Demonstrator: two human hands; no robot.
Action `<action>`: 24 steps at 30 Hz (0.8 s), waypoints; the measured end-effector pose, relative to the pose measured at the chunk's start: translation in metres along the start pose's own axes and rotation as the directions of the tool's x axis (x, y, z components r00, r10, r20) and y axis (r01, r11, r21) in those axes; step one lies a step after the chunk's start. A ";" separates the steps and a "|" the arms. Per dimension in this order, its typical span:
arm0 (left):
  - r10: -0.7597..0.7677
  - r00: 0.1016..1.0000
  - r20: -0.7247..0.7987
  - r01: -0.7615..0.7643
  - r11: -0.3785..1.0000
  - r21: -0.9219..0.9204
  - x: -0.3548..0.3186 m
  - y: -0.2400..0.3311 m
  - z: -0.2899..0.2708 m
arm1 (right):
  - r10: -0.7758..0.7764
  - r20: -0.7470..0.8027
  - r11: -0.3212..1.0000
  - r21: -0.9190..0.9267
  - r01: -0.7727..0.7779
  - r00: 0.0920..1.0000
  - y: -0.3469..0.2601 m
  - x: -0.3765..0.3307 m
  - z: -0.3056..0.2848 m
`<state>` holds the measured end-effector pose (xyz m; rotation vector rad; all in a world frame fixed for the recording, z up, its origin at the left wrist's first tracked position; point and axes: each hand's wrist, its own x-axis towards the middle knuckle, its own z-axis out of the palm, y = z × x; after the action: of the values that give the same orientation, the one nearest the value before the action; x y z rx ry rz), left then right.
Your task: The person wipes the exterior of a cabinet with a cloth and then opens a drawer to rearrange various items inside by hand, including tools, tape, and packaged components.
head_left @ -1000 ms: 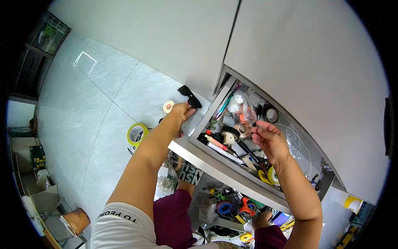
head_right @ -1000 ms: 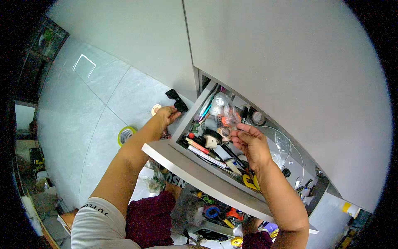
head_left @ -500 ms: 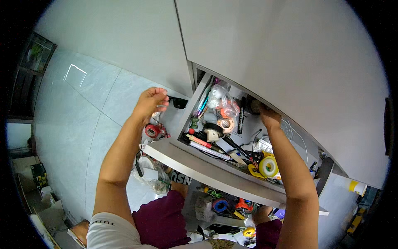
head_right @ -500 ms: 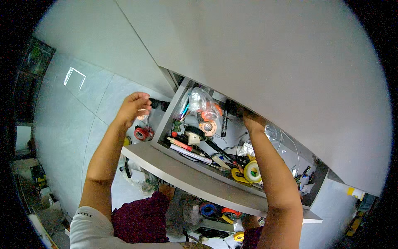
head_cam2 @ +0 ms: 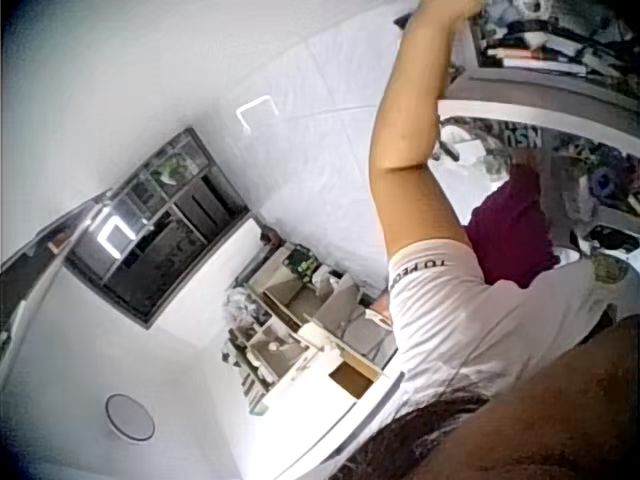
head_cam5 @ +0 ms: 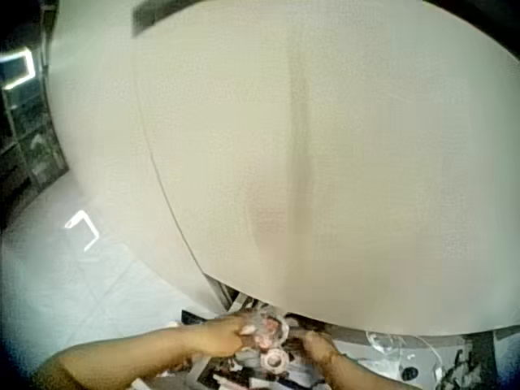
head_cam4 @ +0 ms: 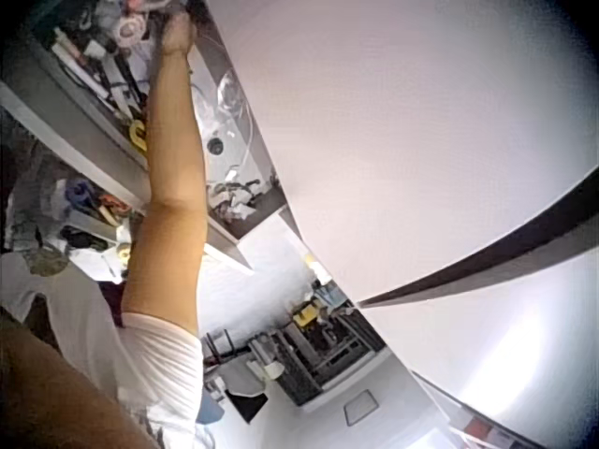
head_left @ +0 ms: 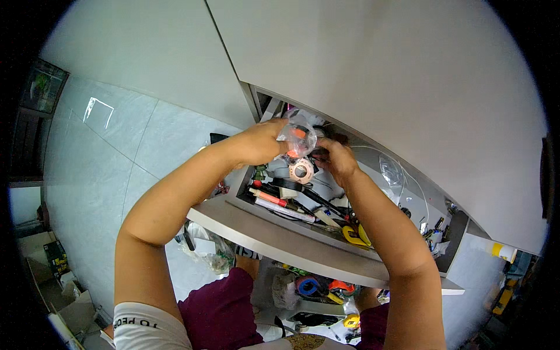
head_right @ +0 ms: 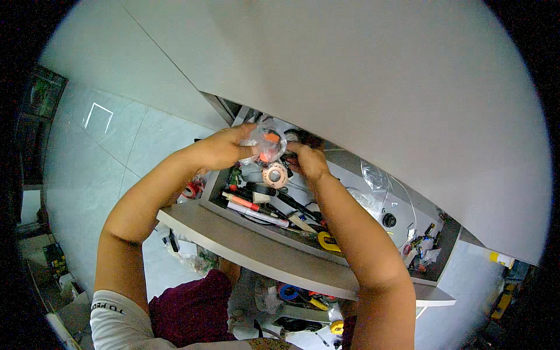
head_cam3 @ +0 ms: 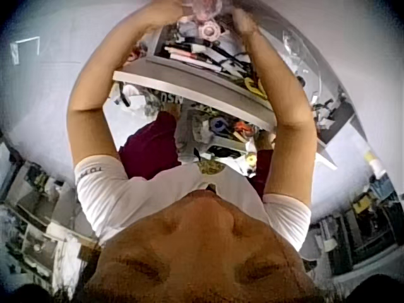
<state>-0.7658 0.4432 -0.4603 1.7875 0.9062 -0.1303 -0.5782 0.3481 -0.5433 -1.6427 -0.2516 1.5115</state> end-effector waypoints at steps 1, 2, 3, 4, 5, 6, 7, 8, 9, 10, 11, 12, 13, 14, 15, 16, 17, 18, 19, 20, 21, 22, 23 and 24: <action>0.009 1.000 0.017 -0.010 1.000 0.027 0.001 0.002 0.001 | 0.008 0.027 0.999 -0.038 -0.007 1.000 0.003 0.005 -0.003; 0.061 0.998 -0.012 -0.058 0.989 0.135 0.006 -0.005 0.003 | 0.018 0.058 0.997 -0.078 -0.013 0.998 0.003 0.005 0.000; 0.079 0.997 0.020 -0.081 0.980 0.182 0.009 -0.011 0.005 | 0.028 0.089 0.993 -0.118 -0.018 0.996 0.002 0.004 0.002; 0.096 0.994 0.053 -0.105 0.968 0.227 0.013 -0.016 0.008 | -0.067 0.129 0.992 -0.097 0.080 0.989 0.005 -0.003 0.002; 0.108 0.991 0.085 -0.127 0.954 0.270 0.013 -0.015 0.010 | -0.090 0.106 0.978 -0.178 0.108 0.990 0.002 -0.009 0.007; -0.107 0.946 0.305 0.114 0.994 -0.003 0.018 -0.014 0.011 | -0.116 0.084 0.957 -0.259 0.134 0.990 0.001 -0.012 0.011; -0.145 0.948 0.282 0.124 0.988 0.092 0.019 -0.012 0.014 | -0.143 0.065 0.928 -0.338 0.157 0.988 0.001 -0.014 0.014; -0.176 0.950 0.257 0.130 0.974 0.187 0.019 -0.004 0.015 | -0.109 0.032 0.920 -0.374 0.113 0.993 0.001 -0.016 0.015; -0.204 0.952 0.229 0.137 0.950 0.279 0.018 0.000 0.015 | -0.027 0.050 0.911 -0.410 0.045 0.998 0.002 -0.013 0.016; 0.099 0.994 0.045 -0.108 0.819 0.563 0.019 -0.018 0.024 | -0.009 0.108 0.910 -0.412 0.053 0.994 0.004 -0.016 0.018; 0.095 0.992 0.087 -0.129 0.780 0.612 0.018 -0.020 0.022 | 0.012 0.168 0.907 -0.417 0.059 0.986 0.004 -0.023 0.024; 0.093 0.987 0.132 -0.157 0.737 0.658 0.017 -0.017 0.020 | 0.115 0.274 0.869 -0.494 0.037 0.955 0.000 -0.023 0.029; 0.087 0.981 0.174 -0.186 0.690 0.699 0.015 -0.014 0.018 | 0.054 0.171 0.888 -0.459 0.032 0.984 0.005 -0.039 0.030; 0.111 0.973 0.203 -0.224 0.678 0.700 0.009 -0.010 0.015 | 0.088 0.239 0.868 -0.495 0.043 0.967 0.002 -0.040 0.029; 0.038 0.976 0.214 -0.190 0.633 0.751 0.005 -0.002 0.014 | 0.128 0.302 0.847 -0.529 0.054 0.945 0.000 -0.039 0.025; 0.059 0.962 0.265 -0.245 0.608 0.755 0.000 0.005 0.010 | 0.016 0.294 0.807 -0.568 0.161 0.956 0.012 -0.034 0.023; 0.072 0.948 0.311 -0.293 0.580 0.760 -0.007 0.007 0.006 | -0.006 0.337 0.762 -0.609 0.222 0.941 0.012 -0.037 0.025; 0.111 0.946 0.304 -0.312 0.562 0.766 -0.011 0.004 0.006 | -0.029 0.352 0.736 -0.626 0.258 0.935 0.010 -0.041 0.026; 0.151 0.943 0.298 -0.331 0.542 0.772 -0.016 0.001 0.008 | -0.052 0.368 0.708 -0.642 0.293 0.929 0.009 -0.044 0.026; 0.196 0.936 0.293 -0.352 0.519 0.779 -0.018 0.001 0.009 | -0.031 0.310 0.693 -0.679 0.244 0.950 0.011 -0.043 0.026; 0.174 0.938 0.299 -0.346 0.505 0.790 -0.019 0.001 0.011 | -0.011 0.250 0.676 -0.712 0.191 0.968 0.015 -0.041 0.026; 0.153 0.940 0.306 -0.341 0.491 0.801 -0.019 0.001 0.013 | 0.007 0.188 0.658 -0.741 0.137 0.982 0.017 -0.039 0.025; 0.126 0.942 0.311 -0.333 0.481 0.811 -0.019 -0.001 0.015 | 0.017 0.201 0.668 -0.731 0.139 0.979 0.019 -0.037 0.025; 0.097 0.948 0.303 -0.310 0.493 0.813 -0.018 -0.001 0.014 | 0.027 0.214 0.678 -0.721 0.140 0.976 0.019 -0.036 0.025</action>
<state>-0.7743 0.4223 -0.4586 2.7310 0.4390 -0.7262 -0.6164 0.3242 -0.5278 -2.0437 -1.1564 1.6387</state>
